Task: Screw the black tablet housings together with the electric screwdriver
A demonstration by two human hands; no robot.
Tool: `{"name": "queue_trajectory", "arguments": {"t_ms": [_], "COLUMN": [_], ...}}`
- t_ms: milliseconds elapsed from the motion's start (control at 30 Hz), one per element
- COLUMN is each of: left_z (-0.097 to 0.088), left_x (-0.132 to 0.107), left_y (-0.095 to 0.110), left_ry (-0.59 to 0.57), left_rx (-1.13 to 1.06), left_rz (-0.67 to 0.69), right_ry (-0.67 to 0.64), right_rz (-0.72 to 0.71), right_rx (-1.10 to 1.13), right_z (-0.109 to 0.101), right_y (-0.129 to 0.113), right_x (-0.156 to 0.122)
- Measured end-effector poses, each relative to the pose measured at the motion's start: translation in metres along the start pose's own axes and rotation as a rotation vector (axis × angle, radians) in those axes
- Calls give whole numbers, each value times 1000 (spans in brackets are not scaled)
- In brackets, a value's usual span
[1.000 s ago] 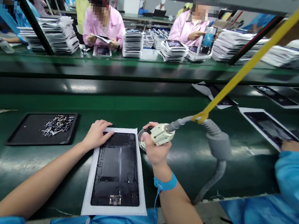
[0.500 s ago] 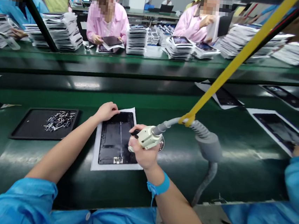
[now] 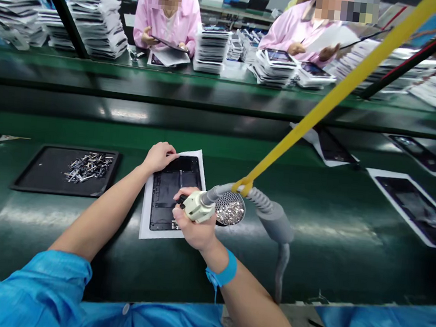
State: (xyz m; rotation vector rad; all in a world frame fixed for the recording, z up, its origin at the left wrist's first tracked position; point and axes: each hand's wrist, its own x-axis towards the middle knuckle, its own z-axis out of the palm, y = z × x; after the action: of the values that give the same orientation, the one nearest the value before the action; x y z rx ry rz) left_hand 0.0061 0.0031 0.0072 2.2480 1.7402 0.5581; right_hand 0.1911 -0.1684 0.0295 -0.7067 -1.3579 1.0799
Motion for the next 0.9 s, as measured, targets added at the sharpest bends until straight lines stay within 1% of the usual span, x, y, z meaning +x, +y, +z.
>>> {"name": "queue_trajectory", "arguments": {"t_ms": [67,133,200,233,267,300,333,400,433,467,500,567,633,733,800,900], "left_z": [1,0,-5,-10,-17,-24,-33,-48,-54,-58,-60,-57,-51,-46,-49,-58], "left_x": [0,-3,-12,-20,-29,-41,-54,-81,-94,-107,-117,-132,-138,-134,-127,-115], "left_y": [1,3,7,9,12,15,19,25,28,31,34,40,45,46,43,35], "left_ry": [8,65,157,189,196,164,90,-137,-251,-342,-400,-428,-422,-400,-372,-314], "left_rx": [-11,-7,39,83,136,194,249,344,377,398,409,405,383,370,374,382], "left_rz": [-6,-29,-71,-98,-128,-166,-214,-321,-362,-387,-400,-402,-404,-423,-447,-478], "right_ry": [6,9,6,1,-4,-5,-2,16,29,45,63,110,158,205,224,269], "right_rz": [6,18,28,31,37,46,55,78,85,84,74,32,-6,-20,-19,-47], "right_rx": [1,-14,-19,-13,-3,6,12,14,18,26,37,48,41,22,2,-58], "right_z": [1,2,3,4,4,4,4,2,1,-1,-3,-9,-14,-22,-26,-29], "right_y": [0,1,2,3,5,6,6,6,5,3,0,-6,-11,-16,-16,-17], "right_x": [0,-1,-2,-2,-2,-2,-2,-2,-1,0,1,2,4,6,8,12]}}
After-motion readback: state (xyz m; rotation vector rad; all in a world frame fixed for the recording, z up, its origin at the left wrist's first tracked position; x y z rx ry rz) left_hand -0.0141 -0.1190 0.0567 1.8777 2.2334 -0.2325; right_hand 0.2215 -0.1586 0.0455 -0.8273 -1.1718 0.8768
